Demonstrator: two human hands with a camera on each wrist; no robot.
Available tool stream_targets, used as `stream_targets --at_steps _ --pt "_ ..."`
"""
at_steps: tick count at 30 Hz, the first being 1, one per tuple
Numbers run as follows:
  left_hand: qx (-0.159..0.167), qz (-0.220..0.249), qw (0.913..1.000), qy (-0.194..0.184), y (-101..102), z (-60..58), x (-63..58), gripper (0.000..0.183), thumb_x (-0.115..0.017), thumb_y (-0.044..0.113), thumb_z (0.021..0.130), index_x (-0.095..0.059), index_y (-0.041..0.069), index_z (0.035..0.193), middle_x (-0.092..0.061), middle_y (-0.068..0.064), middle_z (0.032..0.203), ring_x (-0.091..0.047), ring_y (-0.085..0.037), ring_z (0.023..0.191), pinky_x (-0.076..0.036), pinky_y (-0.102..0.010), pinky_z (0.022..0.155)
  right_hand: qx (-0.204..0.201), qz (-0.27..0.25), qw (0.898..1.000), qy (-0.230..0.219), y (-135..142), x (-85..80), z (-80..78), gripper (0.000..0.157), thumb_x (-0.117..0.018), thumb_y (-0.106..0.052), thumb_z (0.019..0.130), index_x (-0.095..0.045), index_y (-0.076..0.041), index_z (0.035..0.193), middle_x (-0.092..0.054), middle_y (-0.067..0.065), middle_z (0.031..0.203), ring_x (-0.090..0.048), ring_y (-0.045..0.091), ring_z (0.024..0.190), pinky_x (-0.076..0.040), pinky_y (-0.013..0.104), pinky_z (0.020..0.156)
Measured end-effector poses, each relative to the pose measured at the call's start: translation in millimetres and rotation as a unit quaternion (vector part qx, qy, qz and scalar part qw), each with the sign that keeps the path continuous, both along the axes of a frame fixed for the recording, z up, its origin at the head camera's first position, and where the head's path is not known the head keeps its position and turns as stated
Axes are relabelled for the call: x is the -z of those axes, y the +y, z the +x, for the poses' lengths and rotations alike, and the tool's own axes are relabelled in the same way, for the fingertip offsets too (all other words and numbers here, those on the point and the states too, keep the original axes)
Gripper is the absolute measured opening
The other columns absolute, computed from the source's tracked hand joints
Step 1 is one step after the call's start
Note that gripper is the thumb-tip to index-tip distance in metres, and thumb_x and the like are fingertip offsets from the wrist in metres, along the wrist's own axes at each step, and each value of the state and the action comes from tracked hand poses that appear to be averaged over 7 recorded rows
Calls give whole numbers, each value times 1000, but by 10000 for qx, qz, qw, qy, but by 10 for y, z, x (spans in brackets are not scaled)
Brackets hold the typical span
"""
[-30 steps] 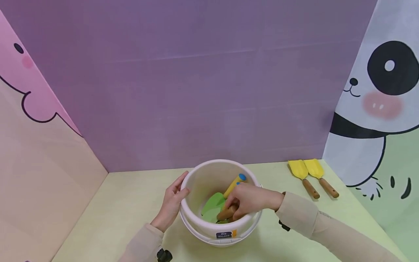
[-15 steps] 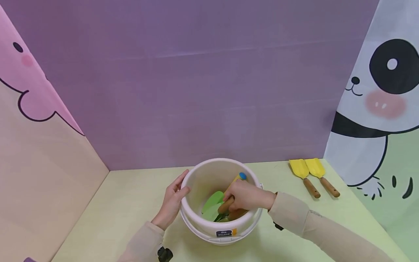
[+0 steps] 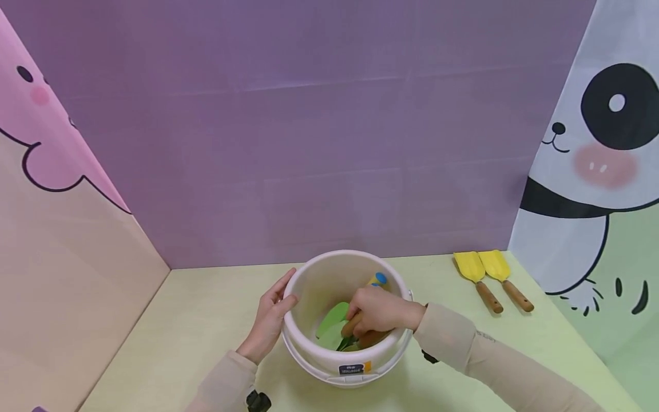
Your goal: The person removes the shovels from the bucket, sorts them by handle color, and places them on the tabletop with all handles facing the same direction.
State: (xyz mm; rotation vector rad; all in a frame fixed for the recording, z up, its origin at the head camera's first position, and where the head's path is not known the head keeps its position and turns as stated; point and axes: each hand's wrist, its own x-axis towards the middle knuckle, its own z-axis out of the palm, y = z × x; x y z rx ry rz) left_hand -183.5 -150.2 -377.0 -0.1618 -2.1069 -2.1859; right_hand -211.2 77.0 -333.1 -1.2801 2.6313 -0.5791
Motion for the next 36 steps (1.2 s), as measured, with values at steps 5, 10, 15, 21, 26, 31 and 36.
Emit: stream_targets --at_steps 5,10,15,21,26,31,36 --pt "-8 -52 10000 -10 -6 -3 -35 60 -46 -2 82 -36 6 141 -43 -18 136 -50 -4 106 -49 -20 83 -218 -285 9991 203 29 -23 -18 5 -72 -10 67 -71 -14 66 -63 -11 65 -49 -1 63 -41 14 59" --pt "32 -6 10000 -54 14 13 -29 59 -45 -3 83 -36 5 140 -42 -19 137 -49 -2 105 -48 -18 83 -99 -555 9984 -7 82 -9 10 10 -72 -9 70 -75 -11 80 -70 -5 78 -58 1 73 -45 14 66" --pt "56 -29 10000 -43 35 22 -23 59 -46 -2 82 -36 5 140 -43 -19 136 -50 -2 104 -48 -21 85 92 -876 9958 -247 169 -65 38 13 -71 -8 73 -74 -9 85 -71 -4 83 -61 2 77 -47 15 67" --pt "16 -123 9999 1 39 25 -34 57 -46 -2 83 -37 5 139 -44 -18 135 -50 -3 105 -48 -20 84 430 -1045 9932 -273 312 -203 76 21 -70 -11 76 -73 -8 96 -71 -2 92 -63 11 89 -48 20 73" --pt "3 -163 9999 41 30 34 -38 57 -46 -2 83 -37 4 139 -45 -20 133 -51 -4 103 -49 -19 81 608 -1280 9897 -197 449 -366 134 22 -70 -12 78 -72 -8 99 -71 -1 95 -61 8 79 -48 19 66" --pt "-14 -136 9999 23 21 51 -37 58 -46 -1 83 -36 4 140 -45 -20 132 -52 -4 103 -49 -19 81 919 -1638 9806 -561 648 -522 166 24 -68 -15 81 -70 -7 103 -71 3 93 -56 2 65 -45 18 56" --pt "-69 -202 9998 11 16 55 -38 58 -46 -1 82 -37 5 139 -45 -18 135 -51 -4 106 -48 -18 83 1341 -1924 9694 -723 873 -651 167 30 -68 -20 81 -68 -7 108 -72 4 82 -46 0 51 -36 16 48"
